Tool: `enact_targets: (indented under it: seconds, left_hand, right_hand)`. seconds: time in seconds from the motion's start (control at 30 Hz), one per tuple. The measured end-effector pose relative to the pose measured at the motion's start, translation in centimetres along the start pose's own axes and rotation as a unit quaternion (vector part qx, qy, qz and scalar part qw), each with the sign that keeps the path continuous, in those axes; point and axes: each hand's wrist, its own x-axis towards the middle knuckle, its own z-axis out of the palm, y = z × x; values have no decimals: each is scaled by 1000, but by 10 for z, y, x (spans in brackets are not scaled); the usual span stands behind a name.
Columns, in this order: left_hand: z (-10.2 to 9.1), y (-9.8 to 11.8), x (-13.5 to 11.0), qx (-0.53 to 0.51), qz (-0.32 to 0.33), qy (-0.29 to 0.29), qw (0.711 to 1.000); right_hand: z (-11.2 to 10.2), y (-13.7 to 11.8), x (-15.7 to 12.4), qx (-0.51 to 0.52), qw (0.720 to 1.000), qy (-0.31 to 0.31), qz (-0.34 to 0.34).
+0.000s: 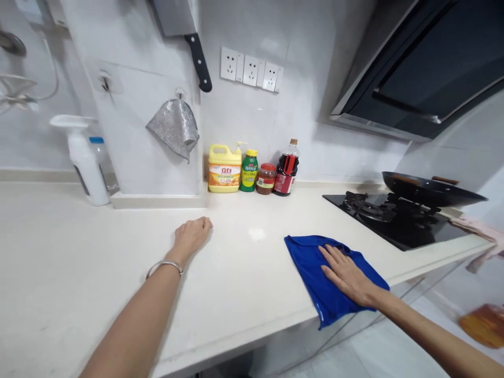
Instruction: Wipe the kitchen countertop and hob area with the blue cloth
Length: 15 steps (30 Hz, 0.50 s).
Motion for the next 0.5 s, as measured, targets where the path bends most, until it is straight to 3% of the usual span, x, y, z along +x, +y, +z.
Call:
enact_targets:
  seconds: [0.13, 0.27, 0.5]
  left_hand:
    - [-1, 3, -1, 7, -5, -5, 1000]
    - [-2, 7, -3, 19, -11, 0, 1000]
    - [-2, 6, -4, 27, -1, -4, 1000]
  right_hand:
    - [-1, -43, -8, -12, 1000, -19, -3]
    - [-2, -99, -11, 25, 997, -24, -65]
    - [-10, -227, -1, 95, 986, -50, -129]
